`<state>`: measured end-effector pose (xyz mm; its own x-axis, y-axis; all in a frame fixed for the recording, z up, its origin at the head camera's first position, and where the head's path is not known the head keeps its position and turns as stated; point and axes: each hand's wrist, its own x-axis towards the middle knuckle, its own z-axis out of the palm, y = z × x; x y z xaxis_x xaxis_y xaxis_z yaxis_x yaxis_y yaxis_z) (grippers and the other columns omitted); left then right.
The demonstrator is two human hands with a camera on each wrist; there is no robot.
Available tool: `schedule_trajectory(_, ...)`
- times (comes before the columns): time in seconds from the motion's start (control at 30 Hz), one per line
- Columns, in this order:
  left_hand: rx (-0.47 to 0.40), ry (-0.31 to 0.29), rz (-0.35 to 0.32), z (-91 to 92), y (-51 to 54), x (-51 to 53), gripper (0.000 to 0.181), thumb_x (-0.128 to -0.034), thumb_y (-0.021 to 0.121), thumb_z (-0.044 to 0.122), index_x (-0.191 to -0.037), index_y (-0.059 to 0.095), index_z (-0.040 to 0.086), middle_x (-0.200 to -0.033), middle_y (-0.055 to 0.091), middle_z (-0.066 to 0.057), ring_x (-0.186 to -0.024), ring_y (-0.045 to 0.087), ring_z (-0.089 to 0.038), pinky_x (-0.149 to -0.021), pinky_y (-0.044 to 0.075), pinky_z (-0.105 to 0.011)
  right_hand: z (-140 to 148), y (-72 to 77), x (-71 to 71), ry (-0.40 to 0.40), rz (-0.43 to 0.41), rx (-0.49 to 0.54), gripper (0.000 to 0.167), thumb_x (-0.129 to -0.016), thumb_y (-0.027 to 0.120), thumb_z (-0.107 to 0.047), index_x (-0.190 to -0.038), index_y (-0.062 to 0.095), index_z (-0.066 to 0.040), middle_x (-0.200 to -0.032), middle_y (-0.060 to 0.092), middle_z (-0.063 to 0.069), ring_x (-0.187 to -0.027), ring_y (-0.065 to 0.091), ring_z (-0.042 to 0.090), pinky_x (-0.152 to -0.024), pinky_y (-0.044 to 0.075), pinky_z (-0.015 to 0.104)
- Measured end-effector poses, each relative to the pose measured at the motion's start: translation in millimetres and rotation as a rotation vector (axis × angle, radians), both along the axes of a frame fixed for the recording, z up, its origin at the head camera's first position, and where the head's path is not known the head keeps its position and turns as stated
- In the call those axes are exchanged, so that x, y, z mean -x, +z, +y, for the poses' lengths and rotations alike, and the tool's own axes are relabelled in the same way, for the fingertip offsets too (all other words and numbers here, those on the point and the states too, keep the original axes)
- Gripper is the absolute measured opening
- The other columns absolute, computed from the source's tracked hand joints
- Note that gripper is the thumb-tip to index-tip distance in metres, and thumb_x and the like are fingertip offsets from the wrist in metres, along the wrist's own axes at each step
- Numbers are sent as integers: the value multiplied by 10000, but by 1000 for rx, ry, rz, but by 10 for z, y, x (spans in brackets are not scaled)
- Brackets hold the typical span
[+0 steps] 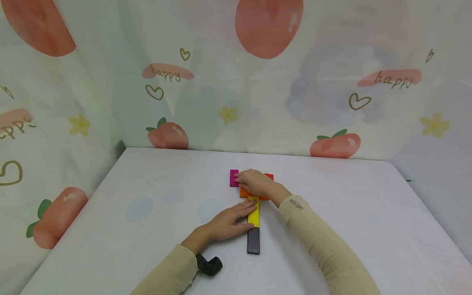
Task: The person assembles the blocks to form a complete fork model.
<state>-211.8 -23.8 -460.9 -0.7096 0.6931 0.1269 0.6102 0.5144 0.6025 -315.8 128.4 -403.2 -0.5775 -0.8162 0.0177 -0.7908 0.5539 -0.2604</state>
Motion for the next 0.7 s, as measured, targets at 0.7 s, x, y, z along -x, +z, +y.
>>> schedule_trajectory(0.7,2,7,-14,7,9,-10,597,-942,446,446,-1427,335,116,-1480,258,52,-1359,123,-73,-1084,135,-246,59,20,-23,-45,-10,-4,284,-881,599,-51,-1148,621,41,-1182,593,164,-1117,534,326,-939,405,451)
